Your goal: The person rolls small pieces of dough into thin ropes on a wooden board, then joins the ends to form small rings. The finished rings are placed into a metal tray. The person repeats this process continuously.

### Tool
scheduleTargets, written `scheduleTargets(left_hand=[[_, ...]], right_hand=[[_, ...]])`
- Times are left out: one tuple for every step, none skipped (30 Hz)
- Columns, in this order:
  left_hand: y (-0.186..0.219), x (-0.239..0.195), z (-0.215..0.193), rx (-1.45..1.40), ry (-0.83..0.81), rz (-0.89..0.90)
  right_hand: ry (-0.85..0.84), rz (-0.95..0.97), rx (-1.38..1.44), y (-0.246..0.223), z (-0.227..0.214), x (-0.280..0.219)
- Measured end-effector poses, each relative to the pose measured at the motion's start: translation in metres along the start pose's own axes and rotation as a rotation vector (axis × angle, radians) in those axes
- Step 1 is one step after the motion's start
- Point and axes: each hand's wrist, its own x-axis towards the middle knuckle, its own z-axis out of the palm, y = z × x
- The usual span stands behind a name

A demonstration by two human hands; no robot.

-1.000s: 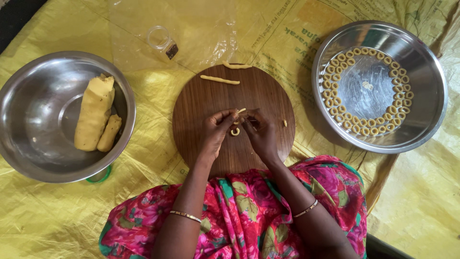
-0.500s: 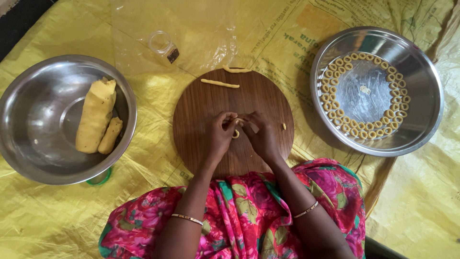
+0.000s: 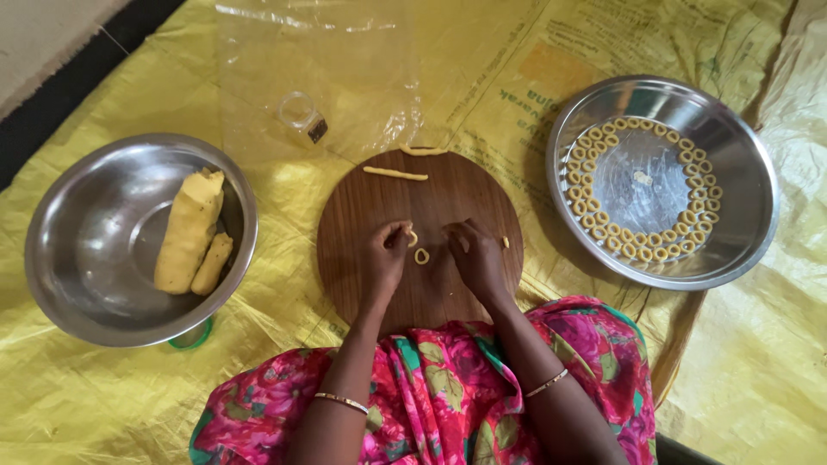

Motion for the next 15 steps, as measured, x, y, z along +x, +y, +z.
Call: scheduleTargets(left_hand=[[-0.004, -0.003, 0.001, 0.021, 0.007, 0.014], [-0.007, -0.007, 0.003, 0.000, -0.011, 0.017], [-0.011, -0.010, 0.004, -0.019, -0.029, 0.021], [-0.014, -0.014, 0.005, -0.039, -0.048, 0.024], [-0.016, -0.016, 0.007, -0.013, -0.028, 0.047], [-0.017, -0.018, 0.008, 0.013, -0.009, 0.070], [-0.018, -0.019, 0.010, 0.036, 0.010, 0.089], [-0.019, -0.017, 0.010, -0.038, -0.006, 0.085], [-0.022, -0.019, 0.011, -0.114, -0.022, 0.071], [-0.023, -0.021, 0.011, -0.190, -0.039, 0.058], [-0.023, -0.022, 0.011, -0.207, -0.051, 0.053], [-0.022, -0.024, 0.010, -0.223, -0.064, 0.048], [-0.020, -0.025, 0.009, -0.239, -0.075, 0.045], [-0.017, -0.027, 0.010, -0.238, -0.096, 0.062], [-0.014, -0.029, 0.010, -0.235, -0.116, 0.077]], right_hand=[[0.005, -0.019, 0.025, 0.001, 0.001, -0.001], [0.009, -0.039, 0.050, 0.003, 0.001, -0.003], [0.019, -0.058, 0.052, 0.003, 0.000, -0.005], [0.029, -0.077, 0.054, 0.003, 0.000, -0.006], [0.041, -0.097, 0.057, 0.003, -0.001, -0.007], [0.033, -0.076, 0.096, 0.001, -0.001, -0.009], [0.022, -0.052, 0.133, 0.000, -0.002, -0.012], [0.011, -0.028, 0.170, -0.001, -0.001, -0.016], [-0.072, 0.045, 0.250, -0.002, 0.000, -0.022], [-0.154, 0.118, 0.330, -0.003, 0.003, -0.028], [-0.234, 0.194, 0.408, -0.003, 0.005, -0.033], [-0.211, 0.222, 0.499, -0.003, 0.007, -0.037], [-0.188, 0.249, 0.591, -0.004, 0.010, -0.040], [-0.164, 0.275, 0.683, -0.003, 0.012, -0.044], [-0.155, 0.306, 0.720, -0.002, 0.014, -0.047]])
